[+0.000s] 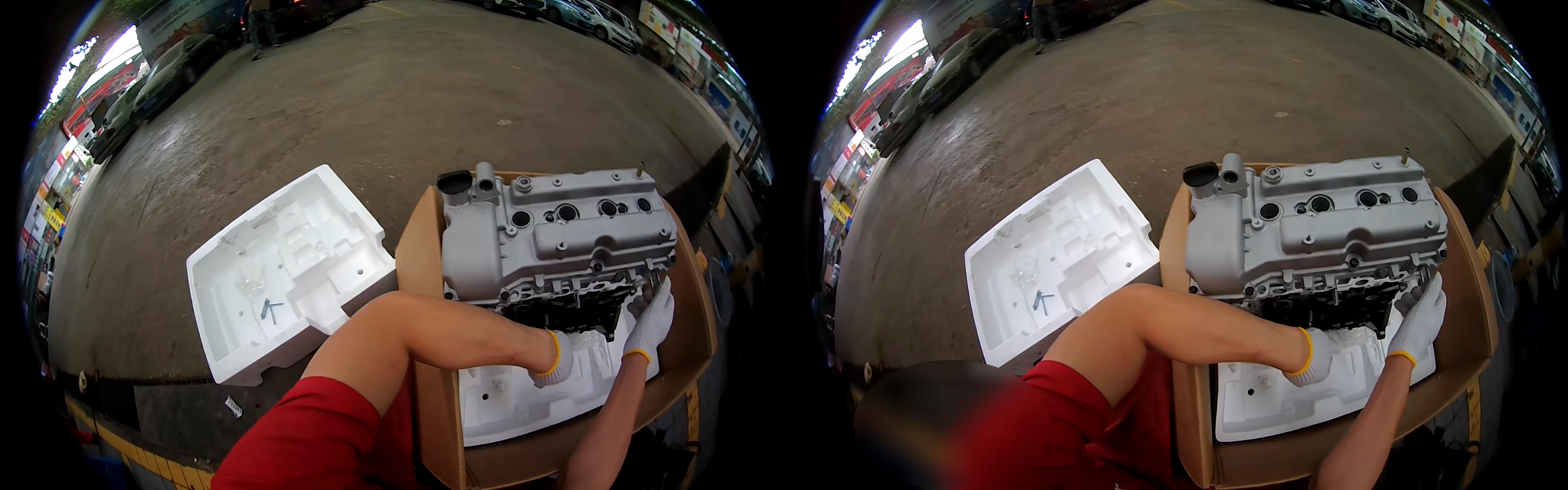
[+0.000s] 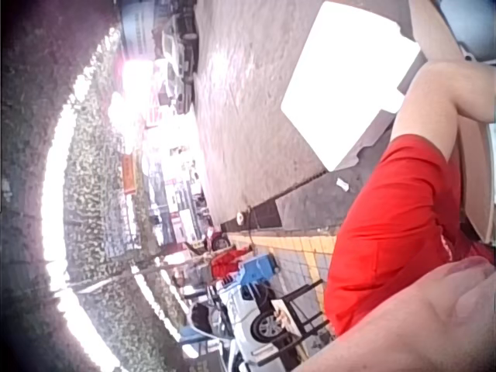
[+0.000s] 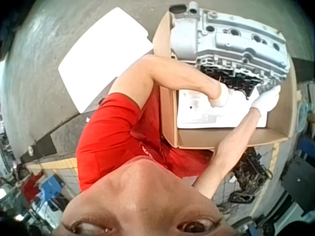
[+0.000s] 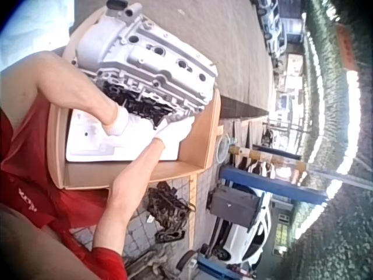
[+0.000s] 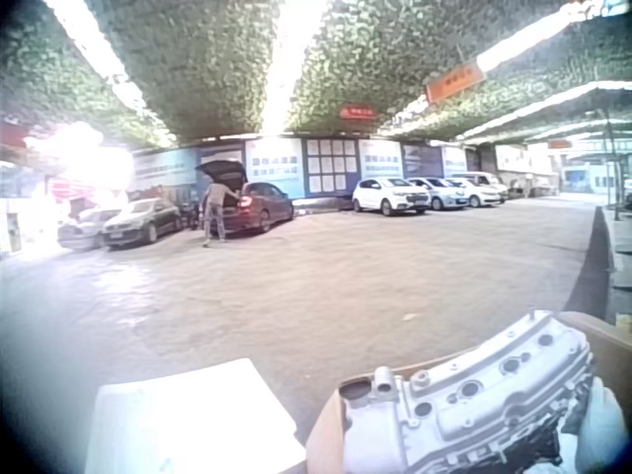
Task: The person assembles a car engine block by hand, inserting bolts into the cylinder head and tightening them. The engine is placed in a cardboard box with protective foam, and the person handles the bolts and engine components directly.
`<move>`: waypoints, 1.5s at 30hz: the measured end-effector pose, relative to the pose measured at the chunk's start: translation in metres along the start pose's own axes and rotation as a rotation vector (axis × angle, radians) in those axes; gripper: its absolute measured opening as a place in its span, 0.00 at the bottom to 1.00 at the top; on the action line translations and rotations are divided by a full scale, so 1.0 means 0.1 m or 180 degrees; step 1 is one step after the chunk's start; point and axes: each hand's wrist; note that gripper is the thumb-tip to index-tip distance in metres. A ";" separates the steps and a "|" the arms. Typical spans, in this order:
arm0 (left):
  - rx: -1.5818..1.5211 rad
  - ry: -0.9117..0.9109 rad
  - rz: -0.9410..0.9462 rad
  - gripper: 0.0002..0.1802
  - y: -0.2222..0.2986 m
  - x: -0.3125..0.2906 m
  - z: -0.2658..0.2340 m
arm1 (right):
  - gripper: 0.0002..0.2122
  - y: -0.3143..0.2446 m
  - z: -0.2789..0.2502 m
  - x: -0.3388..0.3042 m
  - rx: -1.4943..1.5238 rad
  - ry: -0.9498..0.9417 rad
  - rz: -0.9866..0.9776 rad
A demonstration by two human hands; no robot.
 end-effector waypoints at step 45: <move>-0.0012 -0.0118 -0.0068 0.15 0.01 -0.33 -0.20 | 0.13 -0.22 0.25 -0.25 -0.0415 0.0167 -0.0437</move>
Point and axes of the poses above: each hand's wrist, its own x-axis towards the middle knuckle, its own z-axis out of the palm, y = z × x, and after that the axes turned 7 degrees about -y, right-handed
